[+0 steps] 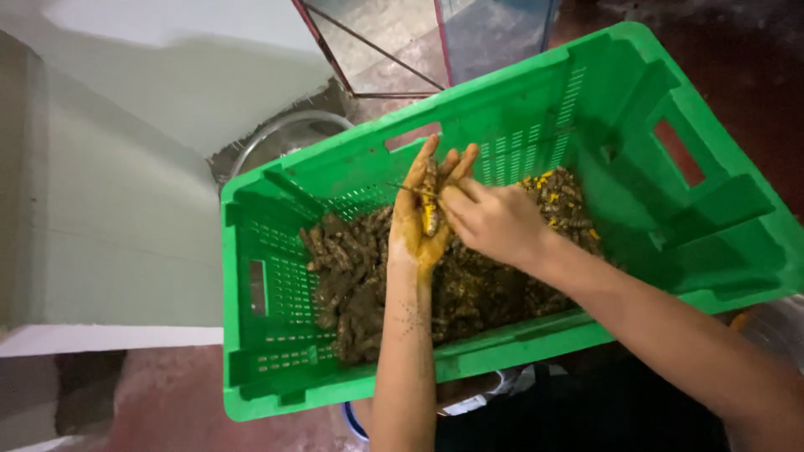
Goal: Scraping the skin off turmeric roots using a small knife inside a green plastic crate
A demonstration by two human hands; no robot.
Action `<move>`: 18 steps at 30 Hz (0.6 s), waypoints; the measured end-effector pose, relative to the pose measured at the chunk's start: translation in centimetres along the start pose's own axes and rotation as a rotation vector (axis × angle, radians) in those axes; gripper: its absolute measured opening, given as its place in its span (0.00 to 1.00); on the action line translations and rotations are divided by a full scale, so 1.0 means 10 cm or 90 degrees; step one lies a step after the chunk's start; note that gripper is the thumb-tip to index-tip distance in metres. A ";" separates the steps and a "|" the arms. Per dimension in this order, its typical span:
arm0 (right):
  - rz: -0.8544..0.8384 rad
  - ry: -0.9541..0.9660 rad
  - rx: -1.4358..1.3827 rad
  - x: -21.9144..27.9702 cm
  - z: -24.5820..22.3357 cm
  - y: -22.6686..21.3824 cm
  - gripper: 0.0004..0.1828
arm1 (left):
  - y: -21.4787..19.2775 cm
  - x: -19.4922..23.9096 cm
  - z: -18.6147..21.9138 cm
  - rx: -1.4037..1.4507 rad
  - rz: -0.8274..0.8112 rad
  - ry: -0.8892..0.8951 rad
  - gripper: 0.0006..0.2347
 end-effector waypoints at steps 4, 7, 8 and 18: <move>-0.047 0.006 -0.039 0.24 -0.09 0.26 0.13 | -0.23 -0.02 0.02 0.088 0.067 -0.038 0.19; -0.072 0.031 -0.114 0.28 -0.16 0.21 0.14 | -0.32 -0.06 0.07 0.095 0.045 -0.028 0.17; -0.074 0.000 -0.130 0.27 -0.29 0.15 0.13 | -0.39 -0.13 0.10 0.079 0.034 -0.019 0.17; -0.121 0.063 -0.130 0.40 0.02 0.52 0.17 | -0.50 -0.16 0.06 0.105 0.094 -0.012 0.17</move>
Point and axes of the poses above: each hand's wrist, its own x-axis away from the middle knuckle, its own y-axis out of the palm, z = x × y, the point moved 10 cm from there along -x, towards the middle knuckle, and after that the axes turned 11 degrees about z, right-handed, at the moved point
